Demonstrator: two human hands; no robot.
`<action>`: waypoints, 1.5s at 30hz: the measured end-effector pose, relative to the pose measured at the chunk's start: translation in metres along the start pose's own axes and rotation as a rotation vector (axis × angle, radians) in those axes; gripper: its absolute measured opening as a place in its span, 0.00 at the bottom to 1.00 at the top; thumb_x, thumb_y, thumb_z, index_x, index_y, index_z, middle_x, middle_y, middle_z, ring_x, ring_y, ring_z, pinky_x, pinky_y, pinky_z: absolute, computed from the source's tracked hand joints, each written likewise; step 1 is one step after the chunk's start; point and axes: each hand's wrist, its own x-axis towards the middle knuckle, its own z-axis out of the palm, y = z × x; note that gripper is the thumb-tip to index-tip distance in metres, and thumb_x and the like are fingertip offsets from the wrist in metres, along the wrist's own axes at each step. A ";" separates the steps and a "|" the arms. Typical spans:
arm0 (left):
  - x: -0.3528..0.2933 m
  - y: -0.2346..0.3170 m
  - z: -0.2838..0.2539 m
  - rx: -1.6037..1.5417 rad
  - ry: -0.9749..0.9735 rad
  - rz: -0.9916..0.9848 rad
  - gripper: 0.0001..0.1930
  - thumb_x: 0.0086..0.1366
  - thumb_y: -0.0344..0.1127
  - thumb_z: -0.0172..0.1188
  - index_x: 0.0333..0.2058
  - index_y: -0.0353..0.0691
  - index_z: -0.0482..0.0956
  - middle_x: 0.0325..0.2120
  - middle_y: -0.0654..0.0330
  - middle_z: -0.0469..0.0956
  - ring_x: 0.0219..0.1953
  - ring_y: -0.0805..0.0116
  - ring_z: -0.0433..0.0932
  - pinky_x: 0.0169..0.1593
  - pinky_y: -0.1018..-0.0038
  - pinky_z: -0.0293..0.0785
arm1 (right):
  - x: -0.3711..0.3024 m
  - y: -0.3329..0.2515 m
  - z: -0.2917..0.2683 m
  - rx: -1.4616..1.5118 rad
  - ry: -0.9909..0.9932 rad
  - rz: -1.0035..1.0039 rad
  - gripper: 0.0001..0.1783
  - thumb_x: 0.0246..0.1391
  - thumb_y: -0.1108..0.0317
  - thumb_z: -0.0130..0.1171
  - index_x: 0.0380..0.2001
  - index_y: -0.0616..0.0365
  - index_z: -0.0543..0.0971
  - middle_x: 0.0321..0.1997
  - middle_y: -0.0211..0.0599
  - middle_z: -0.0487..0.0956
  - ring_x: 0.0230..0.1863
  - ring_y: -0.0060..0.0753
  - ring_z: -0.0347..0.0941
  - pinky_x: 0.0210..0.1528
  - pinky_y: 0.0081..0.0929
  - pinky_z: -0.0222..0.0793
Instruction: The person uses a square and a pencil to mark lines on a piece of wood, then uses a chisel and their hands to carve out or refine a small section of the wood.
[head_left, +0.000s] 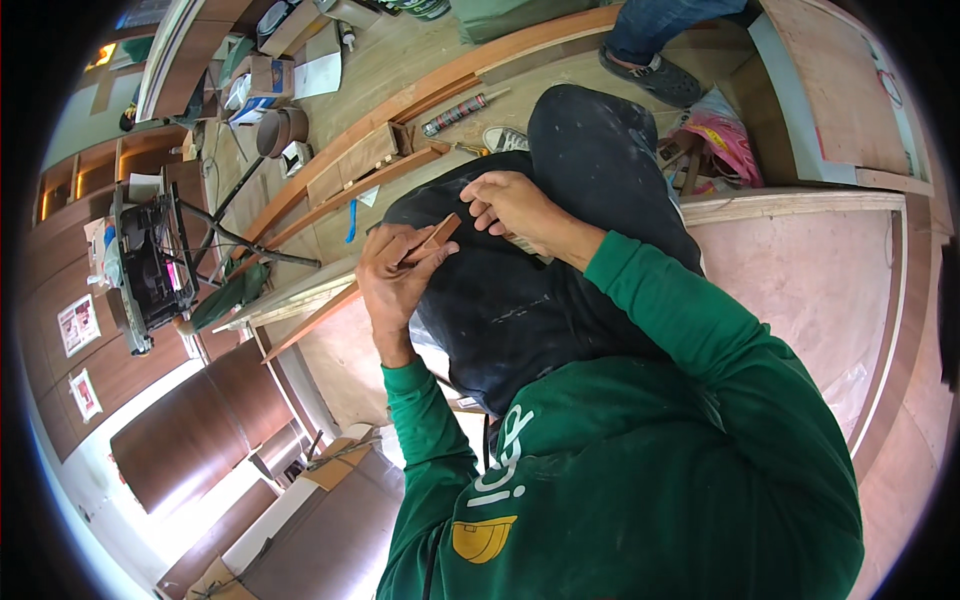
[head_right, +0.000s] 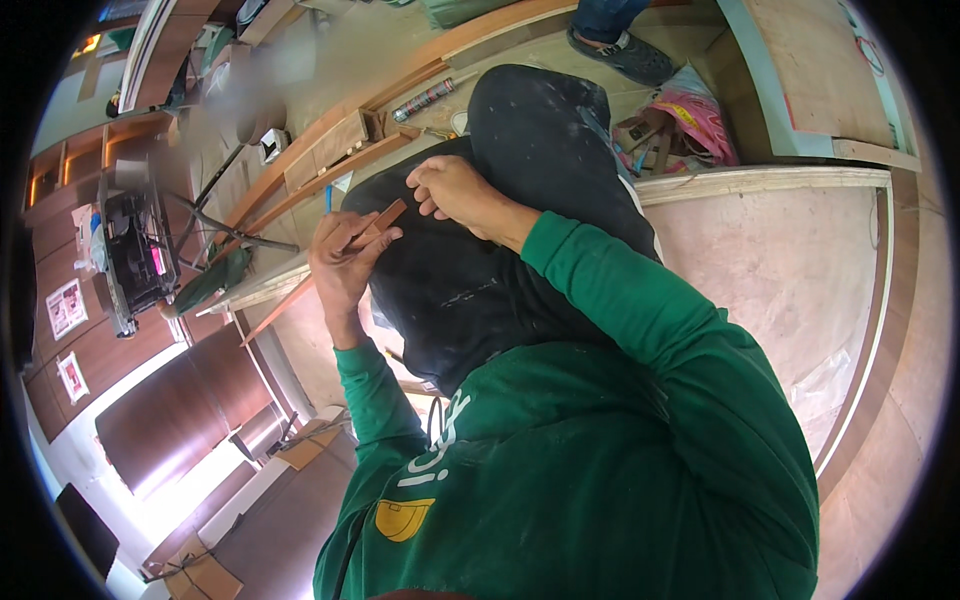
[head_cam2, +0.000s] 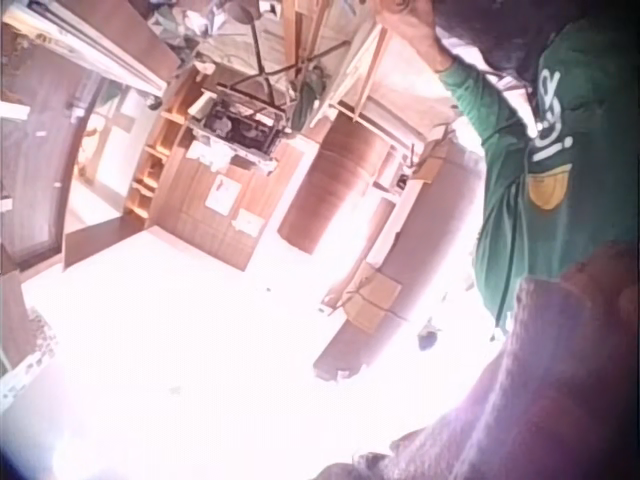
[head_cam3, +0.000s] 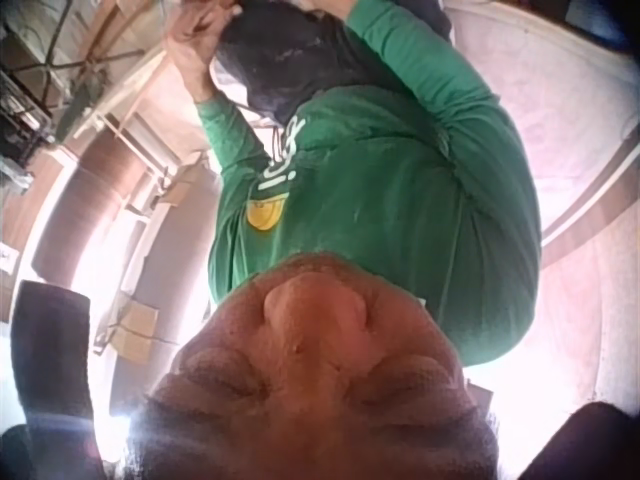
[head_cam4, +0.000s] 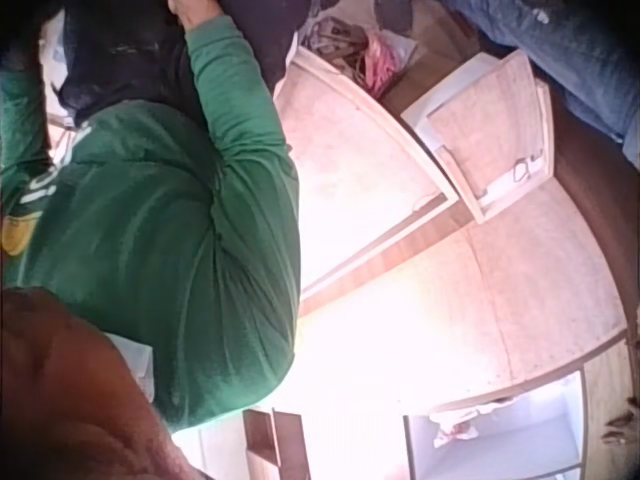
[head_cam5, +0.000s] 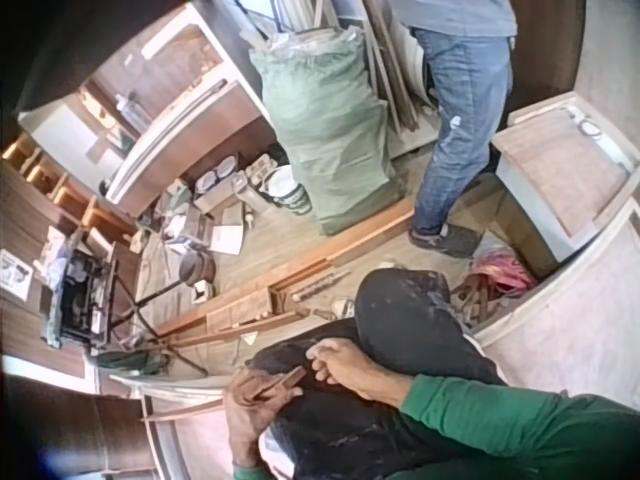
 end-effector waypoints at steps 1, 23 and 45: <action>0.000 -0.001 0.000 0.006 0.002 0.008 0.20 0.45 0.34 0.86 0.38 0.37 0.91 0.32 0.58 0.83 0.35 0.59 0.80 0.38 0.66 0.76 | 0.001 0.000 0.000 0.008 0.001 0.005 0.16 0.72 0.59 0.52 0.48 0.60 0.81 0.40 0.32 0.80 0.37 0.25 0.76 0.38 0.25 0.73; -0.021 0.011 0.008 0.076 0.051 0.019 0.28 0.45 0.37 0.85 0.48 0.41 0.88 0.37 0.58 0.82 0.41 0.54 0.81 0.45 0.60 0.78 | -0.004 -0.006 0.005 -0.035 -0.181 0.188 0.17 0.77 0.58 0.52 0.53 0.59 0.82 0.44 0.32 0.82 0.42 0.24 0.80 0.47 0.26 0.77; 0.055 -0.045 0.008 -0.651 -0.693 -0.378 0.25 0.82 0.46 0.55 0.67 0.35 0.74 0.50 0.56 0.85 0.54 0.66 0.81 0.63 0.69 0.75 | -0.031 -0.010 -0.014 0.048 -0.314 0.155 0.23 0.76 0.56 0.51 0.57 0.65 0.82 0.51 0.38 0.85 0.49 0.30 0.80 0.51 0.34 0.79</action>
